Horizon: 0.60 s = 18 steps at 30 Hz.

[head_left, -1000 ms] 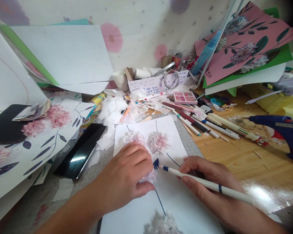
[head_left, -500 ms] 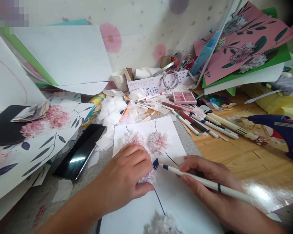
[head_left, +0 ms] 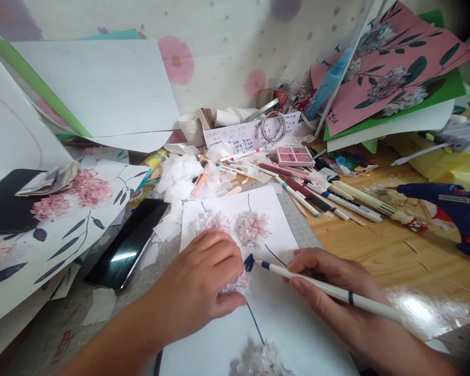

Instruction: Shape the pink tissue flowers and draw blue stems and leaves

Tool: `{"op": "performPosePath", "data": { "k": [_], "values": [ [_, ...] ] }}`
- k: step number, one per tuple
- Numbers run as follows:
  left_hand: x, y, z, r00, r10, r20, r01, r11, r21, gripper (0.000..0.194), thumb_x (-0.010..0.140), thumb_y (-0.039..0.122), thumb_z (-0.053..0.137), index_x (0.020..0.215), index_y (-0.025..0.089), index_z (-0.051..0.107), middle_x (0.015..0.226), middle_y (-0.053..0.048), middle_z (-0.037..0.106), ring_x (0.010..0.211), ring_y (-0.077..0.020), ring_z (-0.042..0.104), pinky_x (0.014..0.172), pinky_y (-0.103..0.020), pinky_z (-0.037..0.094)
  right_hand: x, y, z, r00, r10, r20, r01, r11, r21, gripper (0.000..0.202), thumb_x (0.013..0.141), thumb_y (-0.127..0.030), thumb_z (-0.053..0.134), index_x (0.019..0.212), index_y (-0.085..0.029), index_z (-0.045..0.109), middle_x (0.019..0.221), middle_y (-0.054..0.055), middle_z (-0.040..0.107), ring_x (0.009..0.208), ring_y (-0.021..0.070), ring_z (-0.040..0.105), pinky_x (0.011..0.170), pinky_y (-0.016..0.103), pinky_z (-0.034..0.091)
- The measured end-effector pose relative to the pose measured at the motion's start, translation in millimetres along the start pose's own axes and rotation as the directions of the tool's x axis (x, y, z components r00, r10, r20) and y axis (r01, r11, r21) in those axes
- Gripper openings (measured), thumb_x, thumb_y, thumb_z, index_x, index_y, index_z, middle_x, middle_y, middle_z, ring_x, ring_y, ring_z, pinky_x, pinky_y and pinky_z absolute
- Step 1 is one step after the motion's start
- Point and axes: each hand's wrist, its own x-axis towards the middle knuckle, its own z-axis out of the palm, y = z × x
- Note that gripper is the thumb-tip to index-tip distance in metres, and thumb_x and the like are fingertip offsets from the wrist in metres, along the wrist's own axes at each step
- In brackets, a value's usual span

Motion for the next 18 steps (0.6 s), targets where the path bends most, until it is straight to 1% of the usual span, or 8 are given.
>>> {"op": "performPosePath", "data": {
  "k": [4,6,8,9,12,13,16,18],
  "values": [
    [-0.4,-0.2,0.2,1.000,-0.007,0.010,0.007,1.000,0.004,0.031,0.078,0.012,0.088,0.090,0.016,0.060,0.098,-0.002,0.066,0.101,-0.0238,0.058,0.102,-0.042,0.043,3.9,-5.1,-3.3,0.997,-0.074,0.031,0.074,0.997,0.012,0.014,0.093,-0.024,0.063,0.080,-0.025,0.067,0.067,-0.003,0.069,0.057,0.0145,0.066,0.055,0.024,0.054],
    [-1.2,-0.5,0.1,1.000,-0.008,0.006,0.008,1.000,0.004,0.031,0.077,0.012,0.089,0.090,0.016,0.061,0.098,-0.002,0.066,0.101,-0.0241,0.057,0.100,-0.042,0.044,5.8,-7.4,-5.2,0.986,-0.147,0.076,0.146,0.989,0.015,0.013,0.091,-0.022,0.063,0.080,-0.024,0.067,0.068,-0.002,0.071,0.061,0.0156,0.070,0.069,0.027,0.060],
    [-2.1,-0.6,-0.1,1.000,-0.009,-0.001,0.009,1.000,0.001,0.031,0.077,0.012,0.089,0.091,0.016,0.061,0.098,-0.002,0.066,0.102,-0.0245,0.057,0.101,-0.043,0.044,6.9,-8.1,-6.0,0.978,-0.185,0.100,0.184,0.983,0.017,0.011,0.092,-0.021,0.063,0.081,-0.024,0.067,0.068,-0.003,0.072,0.063,0.0160,0.071,0.079,0.031,0.061],
    [-2.4,-0.5,-0.1,1.000,-0.010,0.001,0.010,1.000,0.000,0.030,0.077,0.012,0.088,0.091,0.016,0.061,0.098,-0.003,0.066,0.103,-0.0246,0.057,0.102,-0.043,0.043,7.1,-8.0,-5.9,0.978,-0.185,0.094,0.184,0.983,0.017,0.011,0.092,-0.021,0.063,0.082,-0.024,0.067,0.068,-0.003,0.072,0.062,0.0154,0.071,0.078,0.030,0.061],
    [-2.3,-0.1,0.0,1.000,-0.008,0.006,0.008,1.000,0.001,0.030,0.078,0.012,0.088,0.090,0.016,0.061,0.099,-0.002,0.066,0.102,-0.0243,0.058,0.104,-0.043,0.043,7.2,-7.1,-4.9,0.989,-0.141,0.044,0.141,0.990,0.010,0.012,0.092,-0.021,0.064,0.081,-0.024,0.065,0.068,-0.003,0.070,0.059,0.0134,0.068,0.059,0.023,0.056],
    [-2.1,0.1,0.1,1.000,-0.008,0.006,0.008,1.000,0.001,0.030,0.077,0.012,0.088,0.091,0.016,0.061,0.099,-0.002,0.066,0.102,-0.0242,0.058,0.104,-0.043,0.042,7.1,-6.9,-4.6,0.989,-0.143,0.046,0.143,0.990,0.012,0.012,0.092,-0.021,0.065,0.080,-0.024,0.065,0.067,-0.003,0.069,0.059,0.0134,0.068,0.058,0.022,0.056],
    [-1.7,0.0,0.3,1.000,-0.009,0.000,0.009,1.000,-0.003,0.030,0.077,0.011,0.088,0.092,0.016,0.062,0.099,-0.002,0.066,0.103,-0.0241,0.058,0.105,-0.042,0.042,6.8,-6.7,-4.1,0.978,-0.187,0.096,0.184,0.982,0.036,0.012,0.092,-0.020,0.064,0.081,-0.024,0.066,0.067,-0.003,0.069,0.061,0.0141,0.068,0.068,0.026,0.058],
    [-2.0,-0.4,0.4,1.000,-0.005,-0.006,0.005,1.000,-0.005,0.029,0.078,0.010,0.087,0.091,0.016,0.062,0.099,-0.002,0.066,0.103,-0.0237,0.058,0.106,-0.042,0.041,6.7,-6.3,-3.7,0.981,-0.177,0.085,0.174,0.984,0.037,0.011,0.093,-0.020,0.064,0.083,-0.023,0.066,0.067,-0.004,0.068,0.060,0.0133,0.067,0.065,0.025,0.057]
  ]
}}
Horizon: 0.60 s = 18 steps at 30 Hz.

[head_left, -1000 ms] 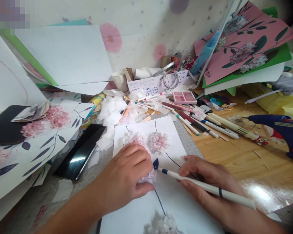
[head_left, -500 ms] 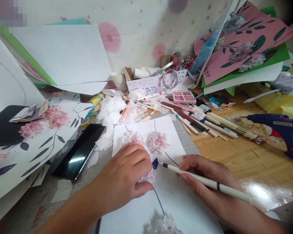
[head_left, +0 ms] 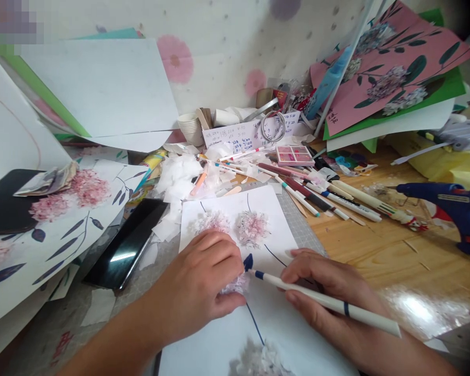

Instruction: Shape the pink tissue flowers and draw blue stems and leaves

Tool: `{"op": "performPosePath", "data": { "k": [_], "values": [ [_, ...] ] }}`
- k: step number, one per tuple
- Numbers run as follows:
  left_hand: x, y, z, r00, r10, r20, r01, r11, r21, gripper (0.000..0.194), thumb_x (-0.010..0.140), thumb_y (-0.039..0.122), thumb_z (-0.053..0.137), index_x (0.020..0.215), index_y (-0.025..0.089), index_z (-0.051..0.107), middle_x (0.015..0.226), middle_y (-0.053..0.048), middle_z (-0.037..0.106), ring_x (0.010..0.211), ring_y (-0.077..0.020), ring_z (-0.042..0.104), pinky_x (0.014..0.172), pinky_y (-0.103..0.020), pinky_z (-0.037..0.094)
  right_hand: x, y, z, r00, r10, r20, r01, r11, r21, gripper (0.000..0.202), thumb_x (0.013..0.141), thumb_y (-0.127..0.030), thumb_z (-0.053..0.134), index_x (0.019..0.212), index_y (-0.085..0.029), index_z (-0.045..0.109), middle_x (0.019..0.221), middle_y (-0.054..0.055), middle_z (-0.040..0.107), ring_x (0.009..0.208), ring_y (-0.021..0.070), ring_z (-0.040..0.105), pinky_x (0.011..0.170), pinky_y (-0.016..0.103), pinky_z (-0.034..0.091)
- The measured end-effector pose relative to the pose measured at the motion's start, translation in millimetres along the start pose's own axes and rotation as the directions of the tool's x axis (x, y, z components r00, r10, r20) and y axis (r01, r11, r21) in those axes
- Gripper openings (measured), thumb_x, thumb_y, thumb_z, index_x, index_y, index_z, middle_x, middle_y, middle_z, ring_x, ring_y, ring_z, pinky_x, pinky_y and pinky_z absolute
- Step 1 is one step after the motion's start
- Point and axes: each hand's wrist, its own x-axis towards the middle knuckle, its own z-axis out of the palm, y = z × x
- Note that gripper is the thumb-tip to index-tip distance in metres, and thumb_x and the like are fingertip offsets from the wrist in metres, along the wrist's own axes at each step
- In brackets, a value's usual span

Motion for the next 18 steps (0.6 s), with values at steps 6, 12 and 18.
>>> {"op": "performPosePath", "data": {
  "k": [6,12,18],
  "values": [
    [-0.5,0.4,-0.2,1.000,-0.003,0.014,0.003,1.000,-0.003,0.030,0.077,0.010,0.087,0.094,0.017,0.062,0.100,-0.002,0.066,0.104,-0.0241,0.057,0.105,-0.042,0.041,2.2,0.3,1.0,0.999,-0.035,0.015,0.035,0.999,0.009,0.009,0.092,-0.017,0.065,0.085,-0.022,0.067,0.070,-0.002,0.070,0.063,0.0137,0.068,0.063,0.024,0.055],
    [-0.9,1.6,0.0,1.000,-0.003,0.002,0.003,1.000,0.002,0.031,0.077,0.010,0.087,0.092,0.017,0.061,0.098,-0.002,0.066,0.103,-0.0239,0.057,0.104,-0.042,0.042,4.6,-0.5,0.9,0.999,-0.052,0.002,0.052,0.999,0.004,0.009,0.091,-0.017,0.064,0.085,-0.022,0.067,0.070,-0.001,0.071,0.063,0.0129,0.067,0.061,0.023,0.053],
    [0.9,1.7,-1.0,1.000,0.007,0.006,-0.008,1.000,0.023,0.030,0.079,0.014,0.088,0.090,0.016,0.061,0.098,-0.002,0.066,0.102,-0.0237,0.058,0.104,-0.042,0.043,-0.9,4.3,4.7,0.996,0.056,-0.070,-0.058,0.998,-0.033,0.010,0.094,-0.020,0.064,0.085,-0.023,0.068,0.068,-0.003,0.068,0.057,0.0124,0.063,0.051,0.022,0.046]
  ]
}}
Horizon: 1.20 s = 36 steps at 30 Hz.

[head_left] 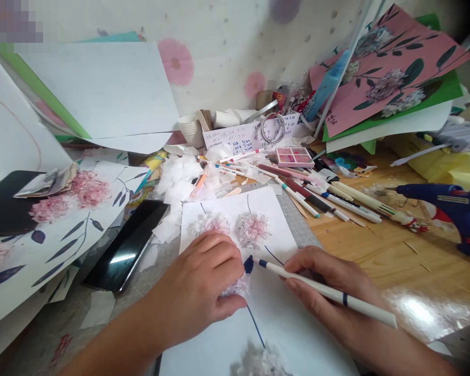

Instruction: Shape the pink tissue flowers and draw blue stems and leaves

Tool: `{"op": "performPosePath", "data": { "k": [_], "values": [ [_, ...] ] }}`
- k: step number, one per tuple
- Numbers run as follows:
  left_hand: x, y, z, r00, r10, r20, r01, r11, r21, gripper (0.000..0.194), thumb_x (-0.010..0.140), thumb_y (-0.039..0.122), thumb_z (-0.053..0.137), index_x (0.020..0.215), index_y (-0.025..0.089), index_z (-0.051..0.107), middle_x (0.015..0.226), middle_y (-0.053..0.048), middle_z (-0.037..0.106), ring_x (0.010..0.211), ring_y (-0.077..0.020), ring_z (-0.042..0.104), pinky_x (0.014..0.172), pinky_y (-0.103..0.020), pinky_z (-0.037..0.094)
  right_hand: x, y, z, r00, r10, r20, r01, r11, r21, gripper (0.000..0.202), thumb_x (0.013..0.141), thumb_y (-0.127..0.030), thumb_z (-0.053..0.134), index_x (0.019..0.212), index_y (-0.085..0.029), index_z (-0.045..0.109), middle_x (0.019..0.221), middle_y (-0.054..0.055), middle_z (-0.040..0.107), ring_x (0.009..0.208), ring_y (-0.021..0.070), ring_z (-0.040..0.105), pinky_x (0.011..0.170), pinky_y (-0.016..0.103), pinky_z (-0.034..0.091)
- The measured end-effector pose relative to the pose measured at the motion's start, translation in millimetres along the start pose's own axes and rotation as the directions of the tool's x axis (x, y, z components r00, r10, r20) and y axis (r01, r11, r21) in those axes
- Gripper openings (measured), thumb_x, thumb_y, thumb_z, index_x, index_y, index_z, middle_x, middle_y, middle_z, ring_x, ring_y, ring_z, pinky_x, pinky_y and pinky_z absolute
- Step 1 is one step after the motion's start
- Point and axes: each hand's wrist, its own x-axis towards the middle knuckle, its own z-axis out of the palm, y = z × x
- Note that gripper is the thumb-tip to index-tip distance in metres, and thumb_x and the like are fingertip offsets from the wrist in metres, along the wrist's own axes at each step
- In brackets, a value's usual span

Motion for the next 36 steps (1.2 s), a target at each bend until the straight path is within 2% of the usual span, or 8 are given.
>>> {"op": "performPosePath", "data": {
  "k": [15,23,27,32,36],
  "values": [
    [0.1,0.6,-0.1,1.000,-0.006,0.000,0.006,1.000,0.015,0.034,0.075,0.014,0.091,0.090,0.016,0.061,0.097,-0.002,0.066,0.101,-0.0242,0.059,0.103,-0.044,0.045,3.4,-2.8,-0.6,0.998,-0.066,-0.014,0.066,0.998,-0.009,0.009,0.091,-0.021,0.066,0.083,-0.023,0.069,0.068,-0.003,0.069,0.056,0.0129,0.065,0.050,0.022,0.047],
    [-0.8,1.0,-0.8,1.000,0.005,-0.012,-0.005,1.000,0.005,0.033,0.076,0.013,0.090,0.088,0.016,0.059,0.096,-0.002,0.065,0.100,-0.0239,0.059,0.101,-0.043,0.046,2.1,2.6,1.3,0.998,0.057,-0.032,-0.059,0.997,-0.045,0.012,0.092,-0.025,0.065,0.082,-0.023,0.070,0.067,-0.001,0.072,0.055,0.0146,0.067,0.050,0.023,0.050],
    [-1.4,1.1,-0.8,1.000,0.003,-0.005,-0.003,1.000,0.005,0.033,0.076,0.014,0.091,0.087,0.015,0.060,0.096,-0.002,0.066,0.100,-0.0239,0.059,0.102,-0.043,0.045,2.0,0.0,0.0,0.999,0.049,-0.015,-0.049,0.998,-0.045,0.012,0.093,-0.025,0.065,0.082,-0.023,0.070,0.065,-0.002,0.070,0.053,0.0139,0.065,0.048,0.023,0.048],
    [-0.1,0.2,-0.2,1.000,0.000,-0.003,0.000,1.000,-0.005,0.031,0.077,0.016,0.091,0.088,0.015,0.062,0.096,-0.003,0.066,0.100,-0.0246,0.059,0.103,-0.045,0.045,3.4,-3.4,-0.7,0.999,-0.033,0.015,0.033,0.999,-0.013,0.011,0.092,-0.023,0.065,0.083,-0.023,0.070,0.065,-0.003,0.069,0.051,0.0126,0.062,0.046,0.022,0.045],
    [-0.4,-0.3,-0.6,1.000,-0.001,-0.005,0.001,1.000,0.003,0.030,0.077,0.013,0.089,0.089,0.015,0.062,0.096,-0.003,0.066,0.100,-0.0243,0.059,0.104,-0.045,0.045,2.9,-1.0,0.8,1.000,0.014,-0.018,-0.014,1.000,-0.025,0.011,0.092,-0.023,0.065,0.082,-0.023,0.070,0.065,-0.002,0.071,0.051,0.0130,0.064,0.046,0.022,0.046]
  ]
}}
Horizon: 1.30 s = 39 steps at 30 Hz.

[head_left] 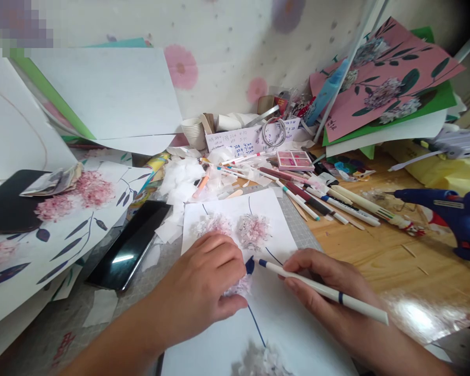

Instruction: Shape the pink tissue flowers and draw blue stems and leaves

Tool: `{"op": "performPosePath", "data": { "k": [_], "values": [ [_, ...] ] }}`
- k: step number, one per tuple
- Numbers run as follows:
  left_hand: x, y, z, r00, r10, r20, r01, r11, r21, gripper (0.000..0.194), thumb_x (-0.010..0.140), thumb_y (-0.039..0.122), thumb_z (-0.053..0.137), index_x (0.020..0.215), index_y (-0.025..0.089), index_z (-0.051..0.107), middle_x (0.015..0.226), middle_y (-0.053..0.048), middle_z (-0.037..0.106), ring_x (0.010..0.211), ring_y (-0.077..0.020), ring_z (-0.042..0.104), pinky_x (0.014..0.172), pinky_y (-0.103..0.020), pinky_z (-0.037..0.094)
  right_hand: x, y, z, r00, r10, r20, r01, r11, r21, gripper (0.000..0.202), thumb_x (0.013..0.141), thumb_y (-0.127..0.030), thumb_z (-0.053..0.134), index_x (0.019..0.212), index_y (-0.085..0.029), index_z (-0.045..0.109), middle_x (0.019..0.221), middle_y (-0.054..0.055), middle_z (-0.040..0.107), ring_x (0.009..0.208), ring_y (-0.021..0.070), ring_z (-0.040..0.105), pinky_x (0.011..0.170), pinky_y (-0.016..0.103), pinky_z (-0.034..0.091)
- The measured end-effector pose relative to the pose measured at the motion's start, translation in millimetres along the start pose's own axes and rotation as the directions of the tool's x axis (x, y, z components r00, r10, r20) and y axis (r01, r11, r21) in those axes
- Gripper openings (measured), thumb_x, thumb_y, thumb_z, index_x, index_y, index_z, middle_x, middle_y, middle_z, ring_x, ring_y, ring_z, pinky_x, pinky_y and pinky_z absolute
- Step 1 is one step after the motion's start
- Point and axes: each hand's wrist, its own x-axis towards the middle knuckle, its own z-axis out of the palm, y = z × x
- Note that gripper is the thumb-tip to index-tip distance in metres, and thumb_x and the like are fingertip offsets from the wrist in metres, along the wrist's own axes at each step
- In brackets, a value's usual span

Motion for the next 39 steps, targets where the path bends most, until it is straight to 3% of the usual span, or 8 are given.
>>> {"op": "performPosePath", "data": {
  "k": [4,11,18,25,34,39],
  "values": [
    [-1.1,-0.3,-0.5,1.000,0.006,0.003,-0.006,1.000,0.002,0.031,0.076,0.013,0.090,0.088,0.015,0.061,0.096,-0.003,0.066,0.099,-0.0243,0.059,0.101,-0.044,0.046,-0.3,0.9,0.7,0.999,0.039,-0.024,-0.039,0.999,-0.012,0.010,0.092,-0.024,0.065,0.083,-0.024,0.070,0.068,-0.002,0.073,0.055,0.0149,0.068,0.051,0.023,0.050],
    [-0.9,0.3,0.7,1.000,0.005,-0.001,-0.005,1.000,0.011,0.030,0.078,0.014,0.089,0.091,0.016,0.062,0.097,-0.002,0.066,0.100,-0.0239,0.058,0.104,-0.044,0.045,1.6,-2.4,-0.3,0.992,-0.108,0.064,0.107,0.994,0.031,0.009,0.092,-0.021,0.065,0.084,-0.023,0.069,0.072,0.001,0.072,0.070,0.0188,0.071,0.064,0.028,0.056],
    [0.6,0.9,1.0,1.000,-0.002,0.010,0.002,1.000,0.002,0.034,0.075,0.015,0.092,0.087,0.016,0.060,0.096,-0.002,0.065,0.099,-0.0239,0.058,0.102,-0.044,0.045,-2.5,2.4,0.8,1.000,-0.002,0.001,0.002,1.000,-0.006,0.011,0.094,-0.024,0.065,0.084,-0.024,0.070,0.068,-0.002,0.071,0.055,0.0137,0.065,0.049,0.023,0.047],
    [-0.9,1.7,0.6,1.000,0.000,0.011,0.000,1.000,0.011,0.033,0.076,0.013,0.090,0.088,0.017,0.059,0.097,-0.002,0.065,0.099,-0.0234,0.058,0.101,-0.043,0.046,-3.1,2.1,1.8,0.996,0.091,-0.026,-0.091,0.996,-0.012,0.013,0.092,-0.028,0.065,0.082,-0.025,0.072,0.069,0.000,0.074,0.055,0.0163,0.068,0.048,0.024,0.050],
    [-1.9,2.1,-0.5,1.000,0.005,-0.003,-0.005,1.000,0.008,0.032,0.077,0.014,0.090,0.088,0.016,0.060,0.096,-0.002,0.065,0.099,-0.0239,0.058,0.102,-0.044,0.045,-1.1,-1.3,-4.4,1.000,0.011,0.004,-0.011,0.999,0.043,0.016,0.092,-0.025,0.065,0.076,-0.026,0.068,0.064,-0.002,0.067,0.061,0.0170,0.070,0.059,0.026,0.056],
    [0.0,1.8,0.3,1.000,0.009,0.003,-0.009,1.000,0.003,0.033,0.076,0.015,0.091,0.089,0.015,0.061,0.096,-0.003,0.066,0.099,-0.0245,0.059,0.101,-0.044,0.046,-1.8,0.1,-1.6,0.996,0.076,-0.042,-0.075,0.996,0.039,0.012,0.091,-0.027,0.065,0.080,-0.025,0.070,0.067,-0.002,0.071,0.053,0.0149,0.065,0.049,0.024,0.051]
  ]
}}
